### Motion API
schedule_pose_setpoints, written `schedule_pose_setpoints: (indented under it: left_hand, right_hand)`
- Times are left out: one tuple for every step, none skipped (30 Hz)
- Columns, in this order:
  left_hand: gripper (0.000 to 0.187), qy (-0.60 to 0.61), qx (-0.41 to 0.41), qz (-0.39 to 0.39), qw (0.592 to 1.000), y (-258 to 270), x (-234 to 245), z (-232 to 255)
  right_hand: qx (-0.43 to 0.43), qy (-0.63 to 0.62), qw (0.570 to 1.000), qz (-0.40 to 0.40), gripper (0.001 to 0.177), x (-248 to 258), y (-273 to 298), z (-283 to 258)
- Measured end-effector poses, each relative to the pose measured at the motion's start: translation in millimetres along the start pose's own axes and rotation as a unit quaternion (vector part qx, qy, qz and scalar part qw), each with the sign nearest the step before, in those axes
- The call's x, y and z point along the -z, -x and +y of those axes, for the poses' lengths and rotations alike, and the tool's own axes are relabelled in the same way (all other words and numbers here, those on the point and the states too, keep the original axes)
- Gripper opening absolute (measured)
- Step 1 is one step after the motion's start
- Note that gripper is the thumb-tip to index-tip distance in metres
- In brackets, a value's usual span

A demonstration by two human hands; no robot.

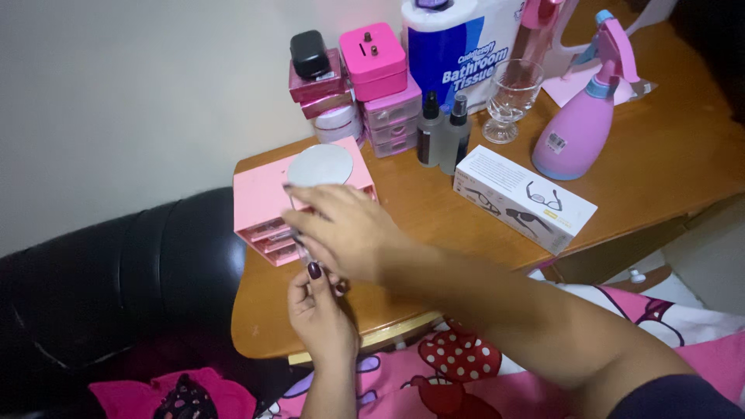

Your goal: The person opens a light blue zippered pouch and removes papers, then places the pouch into a drawer. They then open a plaid cosmetic bag, remove a plastic-wrapped item, and place the bag into the same drawer. Finally, they rearrange several cosmetic containers and a spray bottle on the desk surface.

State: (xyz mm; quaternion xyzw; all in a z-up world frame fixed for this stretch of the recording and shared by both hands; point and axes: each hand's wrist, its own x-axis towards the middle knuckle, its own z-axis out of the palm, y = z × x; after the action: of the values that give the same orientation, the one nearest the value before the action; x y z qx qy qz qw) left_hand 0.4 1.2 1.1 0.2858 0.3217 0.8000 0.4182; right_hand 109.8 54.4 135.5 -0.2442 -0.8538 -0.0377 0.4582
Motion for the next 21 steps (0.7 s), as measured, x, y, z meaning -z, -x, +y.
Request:
schedule_pose_setpoints:
  left_hand:
    - [0.015, 0.003, 0.000, -0.003, 1.000, -0.9, -0.8, 0.1]
    - [0.015, 0.006, 0.000, -0.004, 1.000, 0.1, -1.2, -0.3]
    - [0.016, 0.010, 0.000, -0.005, 1.000, 0.8, -1.0, -0.8]
    - [0.015, 0.010, -0.001, -0.007, 1.000, 1.5, 0.4, -0.8]
    - [0.015, 0.010, -0.002, -0.010, 1.000, 1.9, 1.8, -0.7]
    - [0.015, 0.012, -0.004, -0.015, 1.000, 1.3, 1.9, -1.6]
    - [0.015, 0.003, -0.003, -0.004, 1.000, 0.5, 1.5, -2.4]
    - [0.015, -0.005, -0.001, 0.006, 1.000, -0.1, 0.3, -3.3]
    - [0.015, -0.014, 0.001, 0.016, 1.000, -0.7, -1.1, -4.4]
    - [0.015, -0.014, -0.001, 0.012, 1.000, 0.2, -0.4, -4.8]
    - [0.014, -0.015, -0.003, 0.008, 1.000, 1.2, 0.2, -5.3]
    - [0.014, -0.016, -0.005, 0.005, 1.000, 2.0, 1.7, -4.9]
    - [0.014, -0.015, -0.006, 0.006, 1.000, 2.7, 2.9, -4.6]
    - [0.014, -0.014, -0.008, 0.006, 1.000, 1.5, 3.6, -4.4]
    - [0.014, -0.013, -0.010, 0.006, 1.000, 0.4, 3.9, -4.0]
    - [0.014, -0.008, -0.006, 0.007, 1.000, -0.6, 2.2, -4.2]
    - [0.015, -0.003, -0.003, 0.008, 1.000, -1.0, 0.4, -4.3]
    - [0.016, 0.001, 0.004, 0.009, 1.000, 0.0, -0.4, -3.7]
    - [0.015, -0.002, 0.000, 0.005, 1.000, 1.2, -1.4, -3.1]
    - [0.015, -0.006, -0.004, 0.001, 1.000, 1.9, -2.0, -1.6]
    - [0.014, -0.011, -0.007, -0.003, 1.000, 2.1, -3.0, 0.2]
  right_hand:
    - [-0.008, 0.006, 1.000, -0.019, 0.039, -1.6, 3.0, 1.5]
    - [-0.015, 0.012, 0.999, -0.041, 0.041, -1.8, 7.3, 2.1]
    - [-0.022, 0.018, 0.998, -0.062, 0.043, -1.2, 11.1, 3.1]
    - [-0.020, 0.021, 0.998, -0.052, 0.043, 0.1, 14.7, 4.0]
    - [-0.018, 0.025, 0.999, -0.043, 0.043, 1.9, 17.4, 4.9]
    - [-0.014, 0.031, 0.999, -0.032, 0.043, 4.7, 18.2, 7.1]
    - [-0.027, 0.017, 0.999, -0.013, 0.043, 7.4, 18.0, 9.1]
    - [-0.041, 0.003, 0.999, 0.006, 0.043, 10.6, 17.1, 11.1]
    - [-0.055, -0.011, 0.998, 0.026, 0.043, 13.6, 15.8, 13.0]
    - [-0.044, -0.003, 0.999, -0.002, 0.042, 14.6, 15.4, 13.4]
    - [-0.033, 0.005, 0.999, -0.029, 0.042, 15.4, 15.5, 13.1]
    - [-0.022, 0.011, 0.998, -0.057, 0.042, 15.0, 16.0, 11.6]
    - [-0.027, 0.019, 0.996, -0.080, 0.042, 14.1, 16.4, 9.9]
    - [-0.032, 0.027, 0.994, -0.103, 0.043, 12.9, 16.5, 8.8]
    - [-0.036, 0.034, 0.991, -0.126, 0.043, 11.6, 16.6, 7.7]
    - [-0.026, 0.049, 0.994, -0.095, 0.041, 11.9, 16.9, 7.5]
    - [-0.017, 0.063, 0.996, -0.064, 0.039, 12.6, 18.5, 7.0]
    - [-0.009, 0.077, 0.996, -0.032, 0.037, 13.2, 22.5, 5.5]
    - [-0.009, 0.075, 0.997, -0.019, 0.040, 13.7, 27.0, 4.8]
    - [-0.010, 0.073, 0.997, -0.005, 0.043, 13.4, 32.0, 4.3]
    - [-0.011, 0.070, 0.997, 0.009, 0.047, 12.9, 37.7, 4.1]
